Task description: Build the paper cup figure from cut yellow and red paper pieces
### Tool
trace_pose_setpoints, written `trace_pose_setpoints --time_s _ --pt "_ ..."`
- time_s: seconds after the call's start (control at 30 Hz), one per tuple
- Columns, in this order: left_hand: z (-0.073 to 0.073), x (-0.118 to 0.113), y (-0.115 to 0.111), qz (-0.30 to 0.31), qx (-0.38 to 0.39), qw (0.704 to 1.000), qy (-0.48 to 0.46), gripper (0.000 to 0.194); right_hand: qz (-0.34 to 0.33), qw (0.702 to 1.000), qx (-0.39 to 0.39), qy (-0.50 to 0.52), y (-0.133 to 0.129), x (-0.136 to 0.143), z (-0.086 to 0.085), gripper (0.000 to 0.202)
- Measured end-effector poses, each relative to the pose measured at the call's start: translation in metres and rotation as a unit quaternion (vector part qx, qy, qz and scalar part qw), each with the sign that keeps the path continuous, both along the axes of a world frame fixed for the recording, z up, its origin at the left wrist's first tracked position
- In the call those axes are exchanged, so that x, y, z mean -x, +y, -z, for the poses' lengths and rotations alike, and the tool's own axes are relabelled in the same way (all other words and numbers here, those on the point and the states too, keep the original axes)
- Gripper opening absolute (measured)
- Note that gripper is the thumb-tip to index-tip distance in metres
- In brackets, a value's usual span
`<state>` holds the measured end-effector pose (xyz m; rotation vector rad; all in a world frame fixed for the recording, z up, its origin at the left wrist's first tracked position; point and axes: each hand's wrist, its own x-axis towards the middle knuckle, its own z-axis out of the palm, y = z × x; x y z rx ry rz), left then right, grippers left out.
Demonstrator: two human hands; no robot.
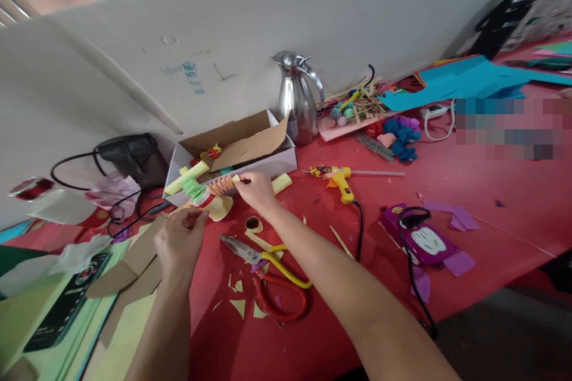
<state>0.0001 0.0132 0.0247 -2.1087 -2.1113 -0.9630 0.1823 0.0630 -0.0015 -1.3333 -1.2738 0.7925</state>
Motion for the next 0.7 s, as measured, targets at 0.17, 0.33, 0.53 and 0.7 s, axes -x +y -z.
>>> trace_pose_setpoints --time_s 0.17,0.33,0.53,0.7 --pt "0.000 0.001 0.000 0.002 0.001 1.000 -0.026 0.020 -0.015 1.000 0.014 0.011 0.001 0.001 -0.002 0.015" --pt "-0.004 0.002 -0.001 -0.016 0.026 1.000 -0.008 0.021 -0.015 0.999 0.021 0.026 -0.004 -0.002 -0.005 0.015" --pt "-0.007 0.006 -0.004 -0.034 0.147 0.988 0.012 0.023 0.004 0.999 0.043 0.029 -0.014 -0.013 -0.004 0.023" --pt "-0.007 0.012 -0.002 -0.018 0.206 0.978 -0.001 0.025 0.022 0.998 0.053 0.018 -0.023 -0.023 -0.003 0.031"
